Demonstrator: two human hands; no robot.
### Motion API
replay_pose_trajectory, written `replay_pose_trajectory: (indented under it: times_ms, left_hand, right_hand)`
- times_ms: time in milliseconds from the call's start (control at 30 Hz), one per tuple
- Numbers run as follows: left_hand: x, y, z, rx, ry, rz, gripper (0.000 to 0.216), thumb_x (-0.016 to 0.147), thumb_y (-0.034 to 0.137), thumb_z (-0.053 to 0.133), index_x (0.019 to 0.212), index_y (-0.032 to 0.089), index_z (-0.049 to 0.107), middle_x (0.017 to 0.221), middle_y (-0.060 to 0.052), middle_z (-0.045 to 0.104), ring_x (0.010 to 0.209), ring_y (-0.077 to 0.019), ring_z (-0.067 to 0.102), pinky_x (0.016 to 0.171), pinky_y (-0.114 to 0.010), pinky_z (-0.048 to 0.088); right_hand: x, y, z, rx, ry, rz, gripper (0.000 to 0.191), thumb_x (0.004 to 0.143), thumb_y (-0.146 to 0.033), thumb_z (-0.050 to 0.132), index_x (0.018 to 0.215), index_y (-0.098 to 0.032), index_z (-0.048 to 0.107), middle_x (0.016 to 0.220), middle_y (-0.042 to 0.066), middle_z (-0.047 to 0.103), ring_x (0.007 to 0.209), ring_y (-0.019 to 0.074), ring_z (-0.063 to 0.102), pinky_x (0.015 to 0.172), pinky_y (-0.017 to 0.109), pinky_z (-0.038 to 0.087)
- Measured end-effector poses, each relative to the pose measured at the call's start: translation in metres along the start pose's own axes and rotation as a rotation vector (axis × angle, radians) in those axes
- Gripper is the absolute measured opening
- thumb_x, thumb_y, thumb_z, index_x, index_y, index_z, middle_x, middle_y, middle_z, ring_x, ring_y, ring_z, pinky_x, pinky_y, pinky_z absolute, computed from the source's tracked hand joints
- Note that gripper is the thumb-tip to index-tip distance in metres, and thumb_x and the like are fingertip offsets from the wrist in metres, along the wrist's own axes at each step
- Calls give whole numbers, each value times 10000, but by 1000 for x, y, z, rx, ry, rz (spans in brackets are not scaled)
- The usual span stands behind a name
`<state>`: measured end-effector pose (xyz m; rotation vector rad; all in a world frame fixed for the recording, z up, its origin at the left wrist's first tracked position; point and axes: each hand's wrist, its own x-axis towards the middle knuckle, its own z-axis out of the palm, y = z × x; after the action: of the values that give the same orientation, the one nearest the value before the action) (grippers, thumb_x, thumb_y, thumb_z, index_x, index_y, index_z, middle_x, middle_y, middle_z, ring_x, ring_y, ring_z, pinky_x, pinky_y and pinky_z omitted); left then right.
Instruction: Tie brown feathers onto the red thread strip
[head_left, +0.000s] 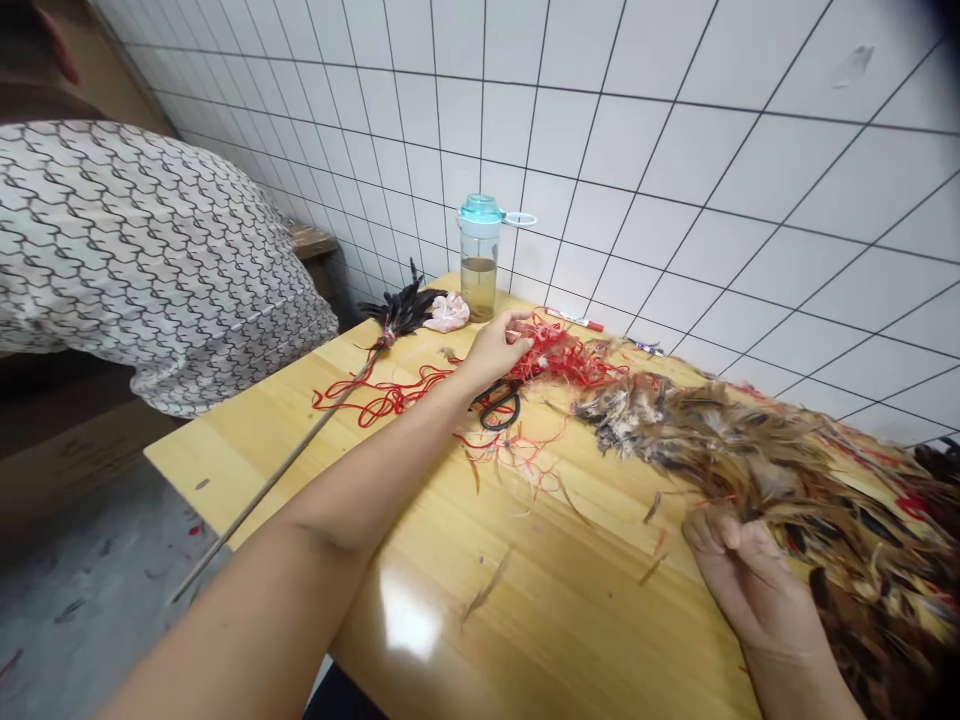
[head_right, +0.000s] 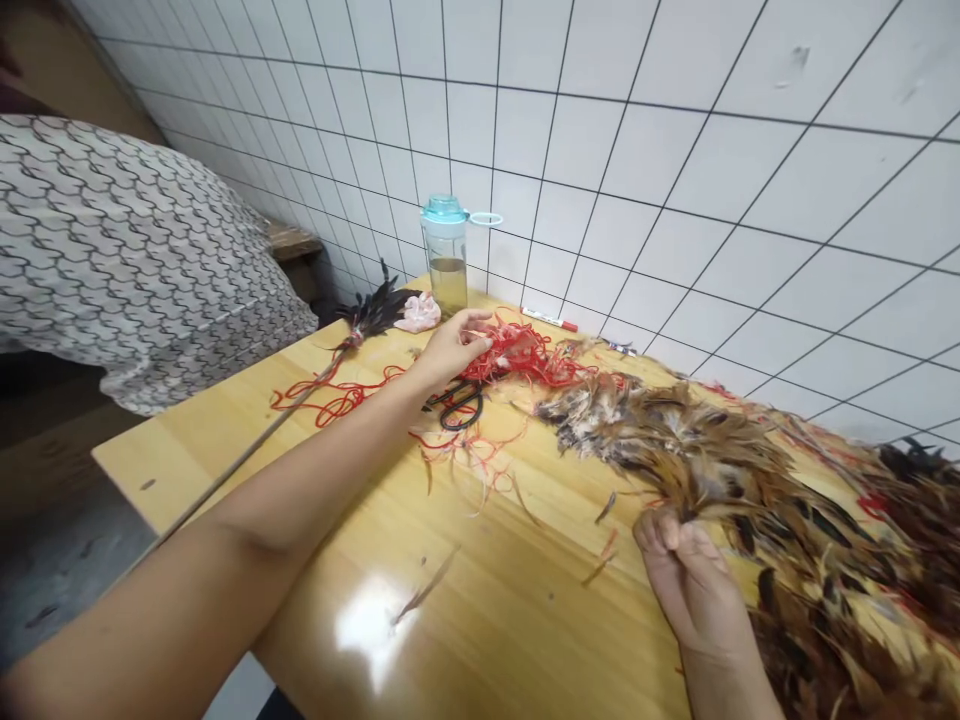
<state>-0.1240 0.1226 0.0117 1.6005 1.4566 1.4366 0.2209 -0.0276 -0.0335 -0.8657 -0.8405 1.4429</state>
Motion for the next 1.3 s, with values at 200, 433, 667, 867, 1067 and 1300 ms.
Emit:
replay_pose_trajectory:
  times_ms: [200,433,667,867,1067,1300]
  left_hand:
    - [6,1,-12,172,103,31,313,759,90,554,1065,137,599,1150,-101,571,784,-108,588,830,-286,487]
    - [6,9,-34,442,207,195,181,798,126,511,939,158,620,1029,-80,586,874,-157,578,878,-305,459]
    - [5,17,-56,671,-102,163,129,774,217,544,811,168,657,839,-58,673,789,-176,595,709,-276,435]
    - [-2,37,-71,907,-493,45,161,727,290,608,722,156,697,708,-67,690,675,-181,601,611,-268,387]
    - [-7,45,-71,861,-434,105,196,747,289,604,874,174,698,837,-52,718,749,-165,620,645,-245,405]
    - [-1,39,-85,823,-171,87,206,777,352,577,862,204,693,900,-57,715,827,-186,618,737,-273,438]
  right_hand:
    - [-1,-1,1,-14,6,2,473,633,-368,809,491,-167,405,609,-16,368,582,111,352,519,311,266]
    - [0,0,-1,-47,8,-15,481,616,-381,819,493,-169,405,590,-18,362,578,111,358,507,305,268]
    - [2,1,-3,-55,-4,-19,481,616,-377,818,493,-166,404,590,-18,369,574,107,363,506,302,281]
    - [0,0,-1,-68,5,-23,462,613,-366,823,503,-169,419,602,-19,390,580,104,364,515,296,294]
    - [-2,0,0,-71,25,-24,489,571,-355,851,502,-163,407,600,-21,410,581,98,356,520,280,304]
    - [-5,-1,-1,-122,27,-34,478,585,-359,842,511,-159,414,607,-19,432,595,101,379,530,277,324]
